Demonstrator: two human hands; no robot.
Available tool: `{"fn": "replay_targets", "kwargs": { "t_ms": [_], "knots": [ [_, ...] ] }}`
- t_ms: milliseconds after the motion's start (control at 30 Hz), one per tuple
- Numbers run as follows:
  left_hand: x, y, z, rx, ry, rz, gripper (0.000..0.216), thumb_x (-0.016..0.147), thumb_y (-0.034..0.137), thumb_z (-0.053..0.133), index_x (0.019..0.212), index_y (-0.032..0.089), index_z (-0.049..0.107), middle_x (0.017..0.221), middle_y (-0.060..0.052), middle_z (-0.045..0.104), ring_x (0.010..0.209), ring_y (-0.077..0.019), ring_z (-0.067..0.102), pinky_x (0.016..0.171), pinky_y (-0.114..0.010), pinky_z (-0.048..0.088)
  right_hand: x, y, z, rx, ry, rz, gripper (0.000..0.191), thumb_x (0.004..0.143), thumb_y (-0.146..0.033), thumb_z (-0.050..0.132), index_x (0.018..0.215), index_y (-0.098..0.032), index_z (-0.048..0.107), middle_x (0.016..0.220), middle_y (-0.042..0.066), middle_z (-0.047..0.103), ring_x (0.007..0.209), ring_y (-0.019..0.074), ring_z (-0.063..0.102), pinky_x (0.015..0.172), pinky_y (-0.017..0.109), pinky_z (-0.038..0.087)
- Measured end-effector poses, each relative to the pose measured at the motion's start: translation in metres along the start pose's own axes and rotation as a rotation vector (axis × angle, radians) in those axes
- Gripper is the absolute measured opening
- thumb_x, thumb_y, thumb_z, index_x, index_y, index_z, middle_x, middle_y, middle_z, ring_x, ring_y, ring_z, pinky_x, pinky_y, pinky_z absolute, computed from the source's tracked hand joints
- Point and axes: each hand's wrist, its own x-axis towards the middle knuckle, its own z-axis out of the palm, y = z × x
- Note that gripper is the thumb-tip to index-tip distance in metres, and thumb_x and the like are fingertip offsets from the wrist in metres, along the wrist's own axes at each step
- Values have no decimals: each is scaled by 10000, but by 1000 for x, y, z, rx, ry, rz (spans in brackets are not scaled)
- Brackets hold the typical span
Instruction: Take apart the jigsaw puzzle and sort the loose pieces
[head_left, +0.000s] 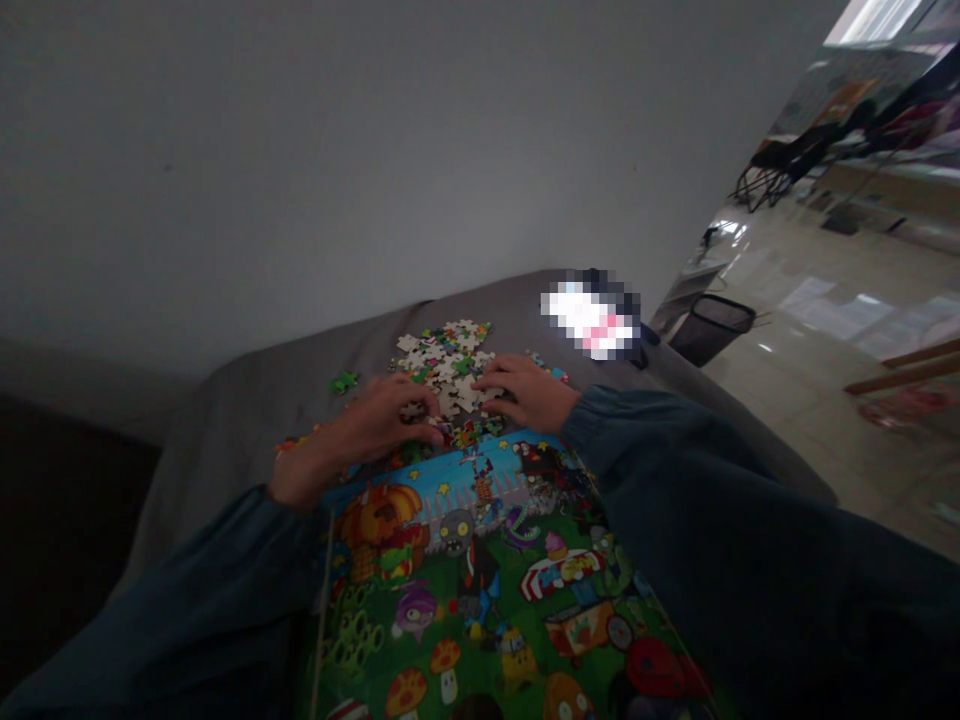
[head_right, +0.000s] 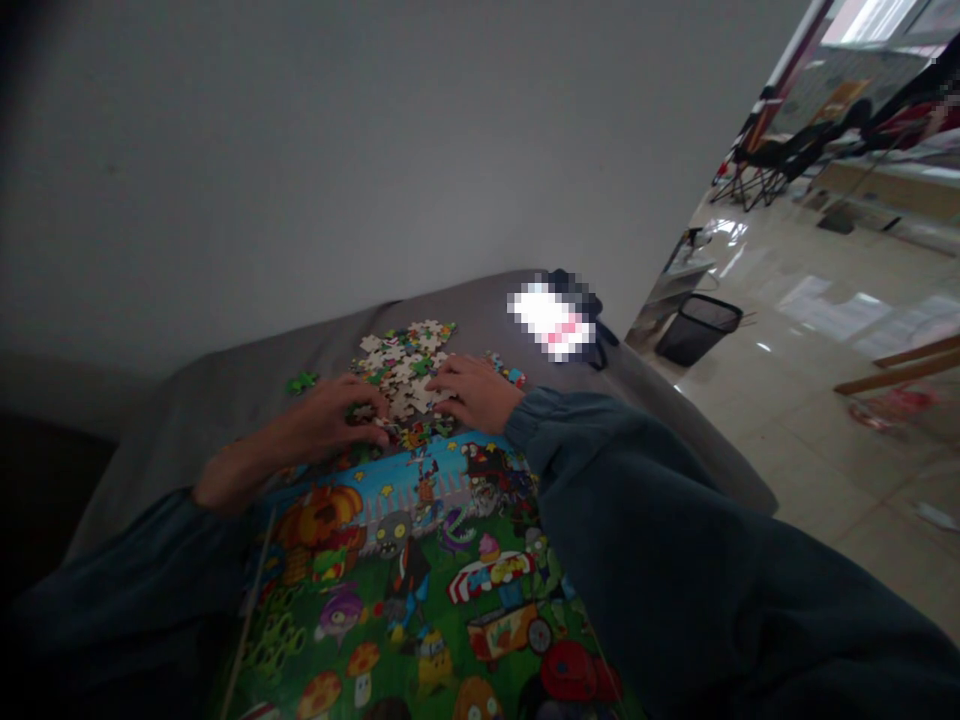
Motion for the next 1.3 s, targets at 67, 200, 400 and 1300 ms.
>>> {"fn": "replay_targets", "kwargs": {
  "t_ms": [67, 200, 400, 1300],
  "knots": [
    [0, 0, -2, -57, -18, -32, 292, 756, 500, 763, 827, 224, 698, 822, 0, 660, 817, -194, 591, 726, -296, 404, 0, 1, 0, 67, 14, 5, 273, 895, -212, 658, 1163, -163, 661, 1144, 109, 597, 1037, 205, 573, 949, 391, 462],
    [-1, -4, -5, -107, -5, -74, 381, 739, 585, 721, 832, 215, 708, 741, -2, 667, 686, -173, 591, 624, -276, 397, 0, 1, -2, 127, 57, 17, 267, 895, -204, 658, 1161, -178, 656, 1138, 95, 597, 1003, 184, 592, 914, 361, 485],
    [-4, -9, -13, -76, 50, -167, 406, 839, 592, 598, 873, 210, 733, 765, -22, 710, 657, -166, 593, 595, -273, 372, -1, -1, -10, 138, 157, 37, 290, 921, -181, 610, 1210, -182, 626, 1048, 71, 641, 831, 147, 592, 788, 319, 503],
    [-16, -20, -27, -84, -105, -116, 438, 711, 509, 736, 1055, 238, 710, 920, -32, 698, 802, -205, 629, 706, -300, 472, -4, -12, 4, -178, -26, -12, 378, 994, -381, 480, 1328, -239, 584, 1313, 107, 577, 1200, 282, 443, 989, 482, 363]
  ]
}}
